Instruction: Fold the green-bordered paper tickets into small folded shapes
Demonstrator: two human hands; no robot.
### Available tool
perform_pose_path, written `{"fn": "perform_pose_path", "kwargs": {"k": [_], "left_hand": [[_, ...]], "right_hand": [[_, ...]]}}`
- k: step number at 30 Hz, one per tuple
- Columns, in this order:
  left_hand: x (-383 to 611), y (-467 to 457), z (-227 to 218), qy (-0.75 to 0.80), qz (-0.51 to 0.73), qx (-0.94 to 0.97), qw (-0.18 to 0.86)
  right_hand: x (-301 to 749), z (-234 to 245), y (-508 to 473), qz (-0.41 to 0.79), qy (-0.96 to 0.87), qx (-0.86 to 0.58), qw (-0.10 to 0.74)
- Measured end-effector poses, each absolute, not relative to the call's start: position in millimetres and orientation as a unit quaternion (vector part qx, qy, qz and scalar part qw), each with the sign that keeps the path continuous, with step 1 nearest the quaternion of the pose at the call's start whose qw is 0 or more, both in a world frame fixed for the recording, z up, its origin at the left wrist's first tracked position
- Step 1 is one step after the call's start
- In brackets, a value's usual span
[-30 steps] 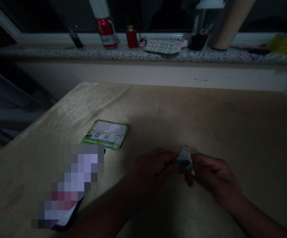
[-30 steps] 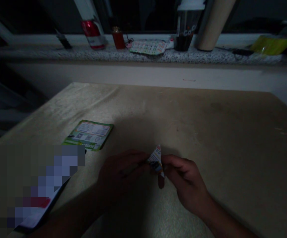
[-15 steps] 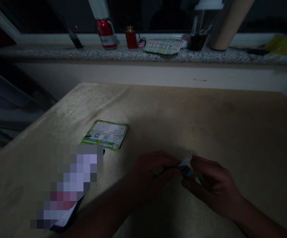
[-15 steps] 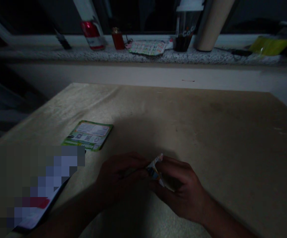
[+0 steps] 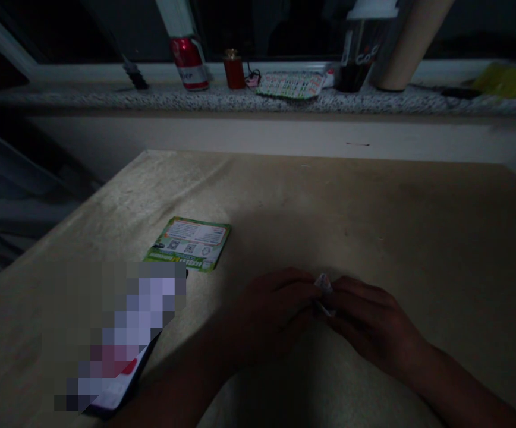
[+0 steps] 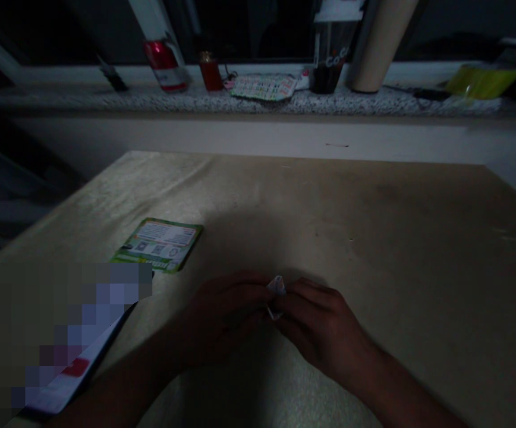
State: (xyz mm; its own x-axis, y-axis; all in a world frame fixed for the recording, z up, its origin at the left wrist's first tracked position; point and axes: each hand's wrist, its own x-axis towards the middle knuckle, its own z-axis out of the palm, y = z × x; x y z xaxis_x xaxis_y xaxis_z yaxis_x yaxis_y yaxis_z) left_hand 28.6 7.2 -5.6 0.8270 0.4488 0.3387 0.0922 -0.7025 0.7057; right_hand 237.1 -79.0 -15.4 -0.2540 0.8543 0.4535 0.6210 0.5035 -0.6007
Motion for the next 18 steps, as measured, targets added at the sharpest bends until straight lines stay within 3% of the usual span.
{"fn": "perform_pose_path", "kwargs": {"k": [8,18], "left_hand": [[31.1,6.6,-8.5,0.14,0.318,0.851,0.395],[33.2,7.3,-5.2,0.141,0.345,0.842,0.391]], "right_hand": [[230.0,-13.7,-87.4,0.301,-0.635,-0.543,0.46],[224.2,-16.9,-82.3,0.443,-0.512,-0.519,0.522]]}}
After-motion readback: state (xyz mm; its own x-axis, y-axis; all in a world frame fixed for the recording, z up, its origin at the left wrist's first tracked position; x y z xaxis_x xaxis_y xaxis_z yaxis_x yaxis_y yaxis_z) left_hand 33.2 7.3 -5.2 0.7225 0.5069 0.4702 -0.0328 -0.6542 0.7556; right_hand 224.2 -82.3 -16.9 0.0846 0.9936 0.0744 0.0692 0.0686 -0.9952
